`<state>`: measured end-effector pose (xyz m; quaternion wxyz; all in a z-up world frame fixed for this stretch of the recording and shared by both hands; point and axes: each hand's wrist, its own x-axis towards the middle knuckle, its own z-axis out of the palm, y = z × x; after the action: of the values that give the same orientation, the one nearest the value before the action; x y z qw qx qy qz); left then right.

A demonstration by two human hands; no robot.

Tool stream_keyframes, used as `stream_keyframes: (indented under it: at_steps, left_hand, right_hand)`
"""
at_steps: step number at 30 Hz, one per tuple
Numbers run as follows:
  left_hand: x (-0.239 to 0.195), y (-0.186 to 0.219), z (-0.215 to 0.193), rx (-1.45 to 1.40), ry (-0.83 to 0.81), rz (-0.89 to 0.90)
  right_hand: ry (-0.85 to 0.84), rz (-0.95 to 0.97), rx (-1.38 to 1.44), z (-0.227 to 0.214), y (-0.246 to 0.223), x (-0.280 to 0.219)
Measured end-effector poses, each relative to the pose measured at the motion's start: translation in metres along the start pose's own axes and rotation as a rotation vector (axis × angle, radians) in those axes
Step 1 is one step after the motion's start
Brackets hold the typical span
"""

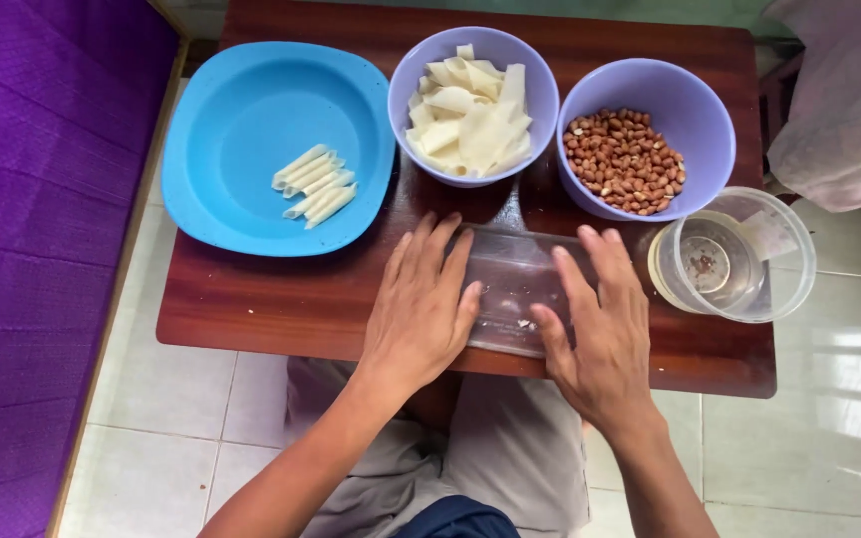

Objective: The person sits at a low table and repeatedly takes thin white sheets, places a peanut in the center, and rolls them into small cylindrical shapes. They place the finished rolls into a blue tray and occasionally wipe the clear plastic container used for rolling.

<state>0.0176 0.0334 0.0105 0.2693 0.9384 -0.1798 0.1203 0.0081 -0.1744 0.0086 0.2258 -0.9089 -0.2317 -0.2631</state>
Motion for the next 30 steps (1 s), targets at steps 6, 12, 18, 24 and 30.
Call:
stream_keyframes:
  at_steps: [6,12,18,24,30]
  left_hand:
    - [-0.003,0.006,0.006,0.061,0.076,-0.021]
    - [-0.002,0.004,0.011,0.095,0.01,-0.054]
    - [-0.002,0.005,0.009,0.086,0.011,-0.053]
    - [-0.004,0.003,0.011,0.094,0.004,-0.044]
    - [-0.005,0.003,0.01,0.098,0.021,-0.045]
  right_hand:
    - [-0.04,0.018,-0.076,-0.005,0.003,-0.047]
    - [-0.294,0.017,-0.213,-0.014,-0.005,-0.042]
    - [-0.215,-0.051,-0.21,-0.013,0.01,-0.059]
    - [-0.357,-0.024,-0.202,-0.028,0.001,-0.042]
    - [-0.274,-0.056,-0.132,-0.032,-0.004,-0.04]
